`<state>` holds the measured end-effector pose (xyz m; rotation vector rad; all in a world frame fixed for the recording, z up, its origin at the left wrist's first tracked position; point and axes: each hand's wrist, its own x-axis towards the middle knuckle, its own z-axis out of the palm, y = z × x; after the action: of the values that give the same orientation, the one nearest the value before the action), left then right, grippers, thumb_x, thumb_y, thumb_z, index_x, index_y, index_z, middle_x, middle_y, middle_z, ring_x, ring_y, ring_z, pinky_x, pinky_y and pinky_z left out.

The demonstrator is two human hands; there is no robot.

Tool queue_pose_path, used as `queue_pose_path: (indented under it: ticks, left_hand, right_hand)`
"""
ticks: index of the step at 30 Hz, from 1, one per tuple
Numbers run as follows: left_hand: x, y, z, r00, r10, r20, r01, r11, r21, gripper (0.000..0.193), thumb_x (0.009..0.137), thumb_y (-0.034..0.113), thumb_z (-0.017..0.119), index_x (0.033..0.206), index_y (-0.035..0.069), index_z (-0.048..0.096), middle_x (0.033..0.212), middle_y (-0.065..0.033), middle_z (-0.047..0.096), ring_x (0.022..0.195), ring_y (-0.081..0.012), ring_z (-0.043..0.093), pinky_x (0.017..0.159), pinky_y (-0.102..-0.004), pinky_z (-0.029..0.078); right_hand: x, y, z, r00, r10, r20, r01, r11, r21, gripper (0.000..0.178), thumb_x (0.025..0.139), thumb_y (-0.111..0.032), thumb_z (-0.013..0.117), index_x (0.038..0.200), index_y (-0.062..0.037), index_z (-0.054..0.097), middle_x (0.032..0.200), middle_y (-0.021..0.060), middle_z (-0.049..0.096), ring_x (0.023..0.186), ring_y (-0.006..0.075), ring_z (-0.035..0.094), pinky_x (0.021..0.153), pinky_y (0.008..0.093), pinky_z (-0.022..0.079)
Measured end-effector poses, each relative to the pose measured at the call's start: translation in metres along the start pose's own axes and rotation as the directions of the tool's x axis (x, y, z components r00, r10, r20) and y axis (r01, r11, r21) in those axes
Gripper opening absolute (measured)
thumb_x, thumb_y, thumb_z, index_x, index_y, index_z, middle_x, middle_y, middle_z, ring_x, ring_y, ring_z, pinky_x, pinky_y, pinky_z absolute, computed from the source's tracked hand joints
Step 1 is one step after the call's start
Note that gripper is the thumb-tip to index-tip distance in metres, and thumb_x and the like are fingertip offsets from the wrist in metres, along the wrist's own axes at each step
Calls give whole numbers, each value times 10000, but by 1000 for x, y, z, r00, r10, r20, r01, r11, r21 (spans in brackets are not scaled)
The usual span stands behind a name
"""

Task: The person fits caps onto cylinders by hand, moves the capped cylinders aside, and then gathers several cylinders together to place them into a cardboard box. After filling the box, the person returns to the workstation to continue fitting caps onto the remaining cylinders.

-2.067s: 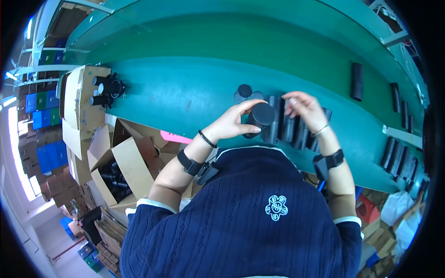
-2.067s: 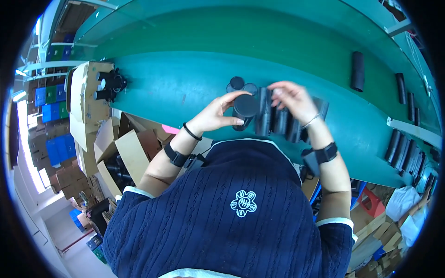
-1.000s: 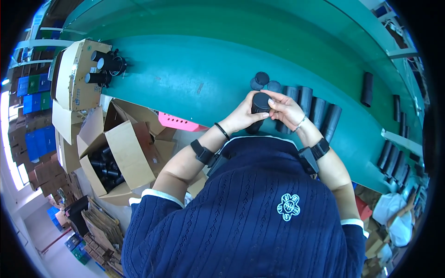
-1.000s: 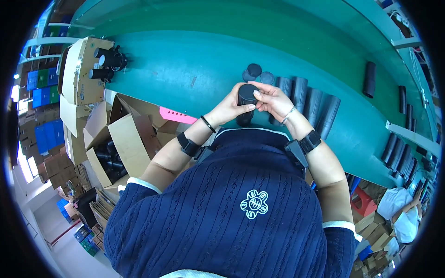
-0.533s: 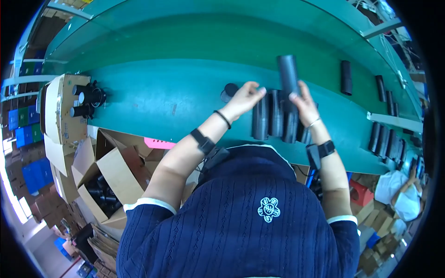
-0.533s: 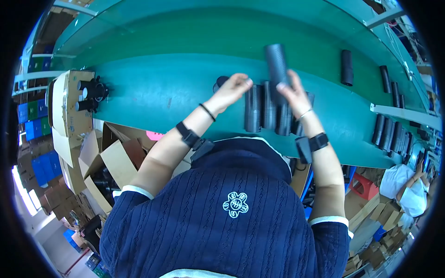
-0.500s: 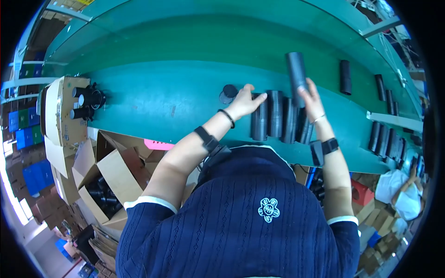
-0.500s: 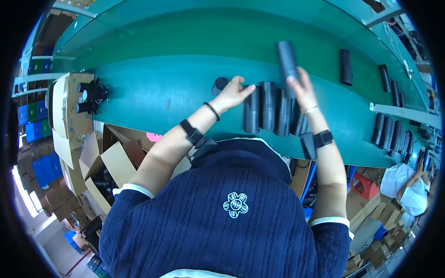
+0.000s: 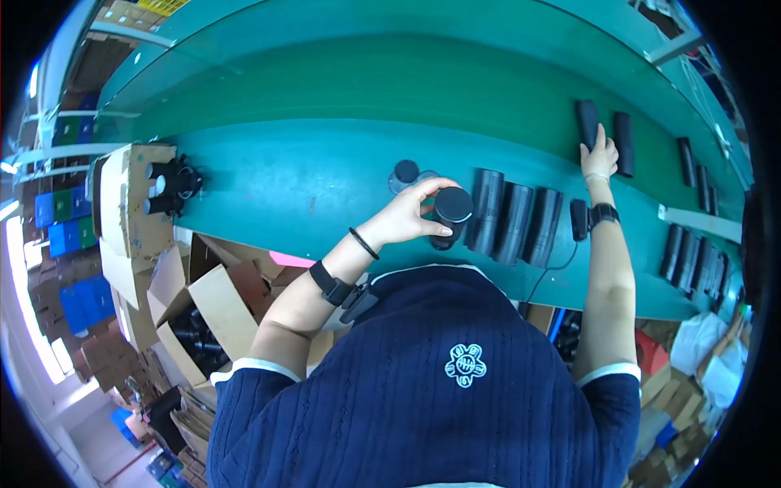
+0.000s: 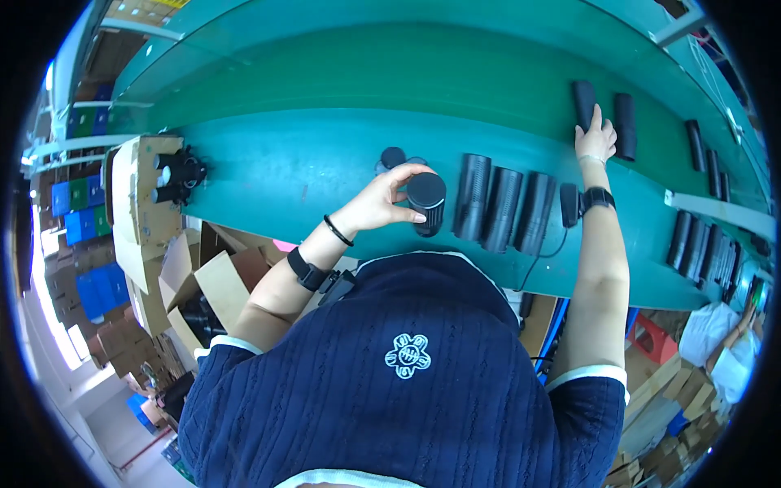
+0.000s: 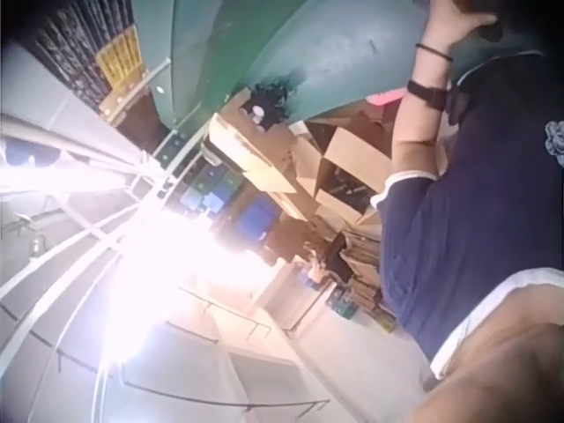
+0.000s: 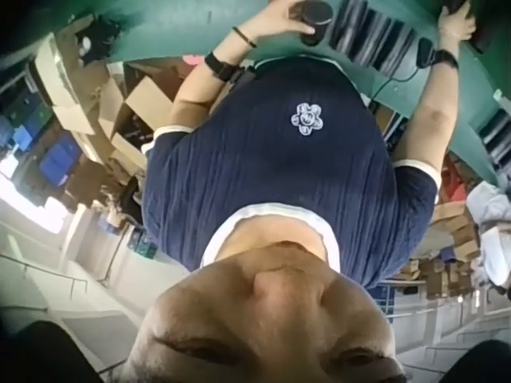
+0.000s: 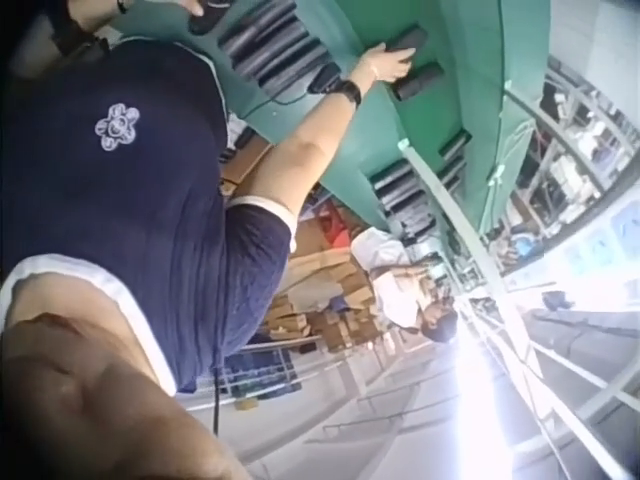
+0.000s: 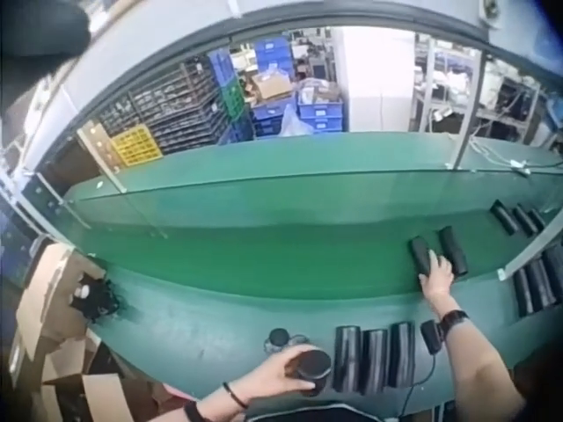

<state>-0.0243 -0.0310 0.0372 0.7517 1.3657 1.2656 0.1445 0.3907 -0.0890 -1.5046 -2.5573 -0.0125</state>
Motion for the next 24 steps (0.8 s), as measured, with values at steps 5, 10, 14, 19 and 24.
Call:
queue_pose_path:
  ticks: [5,10,14,19,24]
  left_hand:
    - [-51,57,-20,960,229,-164,-223,973,54,704,722,32,773,1325,70,412,1265,-69,494,1210,-179,472,1028,-342,398]
    - [-142,192,-36,750,575,-327,-391,784,482,700,664,98,748,1276,55,411,1146,-118,550,1136,-207,520,986,-337,403]
    - [-207,281,-39,82,961,-265,-590,261,764,657,697,65,713,1264,56,380,1173,-130,502,1032,-228,537,962,-382,420]
    - [-201,349,-65,-462,826,-324,-639,-56,767,528,832,4,667,1243,65,342,1156,-119,469,1017,-183,532,867,-324,499]
    - [-133,413,-92,-303,935,-188,-607,-37,794,540,771,131,774,1141,40,390,1090,-113,467,935,-183,544,825,-298,470]
  right_hand:
    - [-61,-75,-53,866,-500,-18,492,845,209,410,811,-195,636,1215,-168,566,1309,145,447,1203,376,405,947,531,385]
    - [-132,-111,-78,711,-703,8,565,578,589,244,717,-87,678,954,-148,683,1153,144,512,1124,362,447,929,496,400]
    - [-153,-118,-105,641,-762,97,473,491,732,198,760,-86,669,957,-91,689,985,150,616,977,342,564,873,413,463]
    - [-165,-137,-140,574,-793,202,372,473,799,174,802,-87,632,966,-62,683,861,137,643,856,298,627,783,373,510]
    - [-165,-131,-127,474,-877,72,557,362,747,178,809,-87,624,975,-56,680,863,154,641,758,303,632,706,360,526]
